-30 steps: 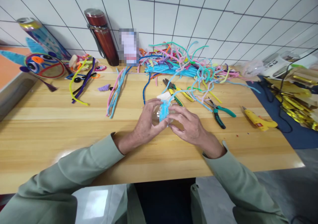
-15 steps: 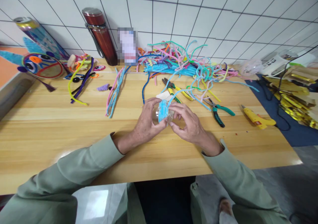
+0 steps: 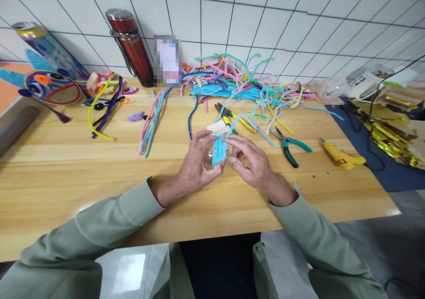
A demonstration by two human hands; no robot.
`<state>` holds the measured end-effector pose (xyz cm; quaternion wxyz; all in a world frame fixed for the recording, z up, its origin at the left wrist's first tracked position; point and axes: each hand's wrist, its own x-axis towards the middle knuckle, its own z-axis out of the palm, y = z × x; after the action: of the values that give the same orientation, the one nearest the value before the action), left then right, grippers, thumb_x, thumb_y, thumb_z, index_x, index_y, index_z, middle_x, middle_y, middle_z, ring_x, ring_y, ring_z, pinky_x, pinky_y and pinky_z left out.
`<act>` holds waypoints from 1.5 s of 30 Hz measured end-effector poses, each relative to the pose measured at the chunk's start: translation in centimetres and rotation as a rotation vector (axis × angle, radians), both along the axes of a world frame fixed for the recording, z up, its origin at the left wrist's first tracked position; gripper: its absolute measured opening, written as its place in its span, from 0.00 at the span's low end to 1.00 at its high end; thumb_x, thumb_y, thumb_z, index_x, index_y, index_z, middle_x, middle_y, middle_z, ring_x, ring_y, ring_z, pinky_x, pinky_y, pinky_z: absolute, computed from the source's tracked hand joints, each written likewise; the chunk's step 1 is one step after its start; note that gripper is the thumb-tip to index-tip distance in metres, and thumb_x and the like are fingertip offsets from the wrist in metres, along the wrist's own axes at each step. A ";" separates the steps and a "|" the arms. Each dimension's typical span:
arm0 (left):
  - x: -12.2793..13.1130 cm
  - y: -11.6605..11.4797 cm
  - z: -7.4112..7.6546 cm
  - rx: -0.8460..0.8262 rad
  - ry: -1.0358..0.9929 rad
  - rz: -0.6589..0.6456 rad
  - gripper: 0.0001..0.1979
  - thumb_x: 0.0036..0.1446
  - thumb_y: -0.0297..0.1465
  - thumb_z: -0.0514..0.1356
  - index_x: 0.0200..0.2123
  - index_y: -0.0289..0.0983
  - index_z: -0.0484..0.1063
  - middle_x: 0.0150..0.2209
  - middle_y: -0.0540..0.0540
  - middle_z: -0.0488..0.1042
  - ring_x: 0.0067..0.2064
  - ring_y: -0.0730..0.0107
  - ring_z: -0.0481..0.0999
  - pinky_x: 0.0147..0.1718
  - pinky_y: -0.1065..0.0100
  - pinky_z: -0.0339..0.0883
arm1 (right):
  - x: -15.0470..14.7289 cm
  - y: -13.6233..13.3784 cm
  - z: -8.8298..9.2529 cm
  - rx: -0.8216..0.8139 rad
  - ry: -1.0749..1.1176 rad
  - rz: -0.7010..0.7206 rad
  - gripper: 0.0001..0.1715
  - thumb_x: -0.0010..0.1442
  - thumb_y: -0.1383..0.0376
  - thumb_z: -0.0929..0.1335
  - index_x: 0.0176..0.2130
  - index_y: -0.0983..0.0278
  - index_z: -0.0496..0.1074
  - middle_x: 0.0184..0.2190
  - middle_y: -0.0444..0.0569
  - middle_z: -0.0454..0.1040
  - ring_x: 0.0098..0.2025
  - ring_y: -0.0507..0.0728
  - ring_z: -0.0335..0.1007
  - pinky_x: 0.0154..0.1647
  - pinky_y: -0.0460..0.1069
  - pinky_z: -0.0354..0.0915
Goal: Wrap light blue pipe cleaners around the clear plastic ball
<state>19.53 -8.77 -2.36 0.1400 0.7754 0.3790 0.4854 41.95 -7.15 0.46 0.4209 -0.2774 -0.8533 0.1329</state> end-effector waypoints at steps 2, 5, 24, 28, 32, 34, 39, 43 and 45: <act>0.0 0.0 -0.1 -0.006 -0.010 -0.011 0.31 0.64 0.32 0.67 0.67 0.44 0.61 0.65 0.36 0.69 0.69 0.47 0.70 0.68 0.39 0.70 | 0.0 0.1 0.0 0.022 -0.008 0.007 0.28 0.75 0.67 0.67 0.71 0.56 0.70 0.65 0.56 0.80 0.66 0.65 0.79 0.63 0.63 0.79; 0.1 -0.1 -0.3 -0.043 -0.033 -0.037 0.31 0.66 0.32 0.66 0.68 0.43 0.61 0.66 0.35 0.68 0.70 0.47 0.70 0.67 0.41 0.71 | 0.1 0.2 0.0 0.024 -0.018 0.006 0.28 0.76 0.67 0.66 0.71 0.57 0.69 0.65 0.56 0.79 0.64 0.64 0.80 0.63 0.63 0.79; -0.2 -0.1 -1.3 -0.379 -0.293 -0.110 0.30 0.68 0.42 0.69 0.67 0.46 0.64 0.67 0.38 0.68 0.69 0.51 0.72 0.67 0.47 0.73 | -0.1 2.0 2.2 -0.106 0.000 -0.061 0.35 0.80 0.53 0.63 0.79 0.57 0.56 0.67 0.58 0.79 0.65 0.64 0.79 0.68 0.65 0.74; -0.2 -0.3 -1.3 -0.396 -0.350 -0.082 0.30 0.68 0.44 0.69 0.67 0.46 0.65 0.65 0.39 0.69 0.67 0.52 0.73 0.66 0.48 0.75 | 3.9 1.5 1.3 -0.074 -0.033 -0.259 0.27 0.77 0.56 0.67 0.71 0.57 0.71 0.64 0.57 0.81 0.66 0.65 0.78 0.69 0.67 0.72; -0.2 -0.4 -1.4 -0.417 -0.373 -0.059 0.30 0.66 0.46 0.70 0.66 0.46 0.66 0.65 0.40 0.70 0.67 0.50 0.73 0.67 0.45 0.73 | 12.1 1.3 -0.1 -0.108 -0.025 -0.595 0.18 0.73 0.56 0.70 0.56 0.59 0.81 0.55 0.56 0.86 0.59 0.66 0.82 0.64 0.66 0.75; -0.1 -0.3 -1.4 -0.417 -0.385 -0.068 0.31 0.65 0.46 0.71 0.66 0.46 0.67 0.64 0.40 0.71 0.67 0.50 0.73 0.67 0.45 0.72 | 16.7 1.4 -0.7 -0.155 -0.050 -0.821 0.17 0.69 0.57 0.70 0.52 0.61 0.82 0.52 0.59 0.87 0.56 0.68 0.82 0.63 0.68 0.74; -0.1 -0.1 -0.9 -0.473 -0.452 -0.160 0.30 0.66 0.47 0.70 0.64 0.44 0.67 0.61 0.40 0.75 0.64 0.52 0.76 0.64 0.48 0.74 | 26.4 1.4 -0.9 -0.238 -0.128 -1.121 0.14 0.60 0.65 0.68 0.42 0.62 0.82 0.46 0.64 0.86 0.52 0.71 0.80 0.62 0.68 0.71; 0.0 -0.3 -0.5 -0.534 -0.482 -0.224 0.29 0.66 0.48 0.70 0.63 0.44 0.67 0.57 0.41 0.77 0.59 0.54 0.79 0.57 0.51 0.79 | 31.4 1.5 0.0 -0.307 -0.122 -1.059 0.08 0.53 0.70 0.69 0.27 0.57 0.77 0.30 0.58 0.82 0.36 0.65 0.76 0.44 0.60 0.69; 0.1 -0.4 -0.5 -0.520 -0.471 -0.224 0.30 0.66 0.49 0.70 0.63 0.45 0.67 0.59 0.40 0.76 0.60 0.53 0.79 0.57 0.51 0.79 | 33.0 1.6 0.1 -0.364 -0.165 -0.992 0.11 0.50 0.72 0.70 0.25 0.56 0.77 0.28 0.56 0.80 0.31 0.63 0.72 0.38 0.59 0.65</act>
<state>19.58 -9.15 -2.87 0.4680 0.6175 0.3599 0.5197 74.95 -5.53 0.59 0.3097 -0.7256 -0.6131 0.0414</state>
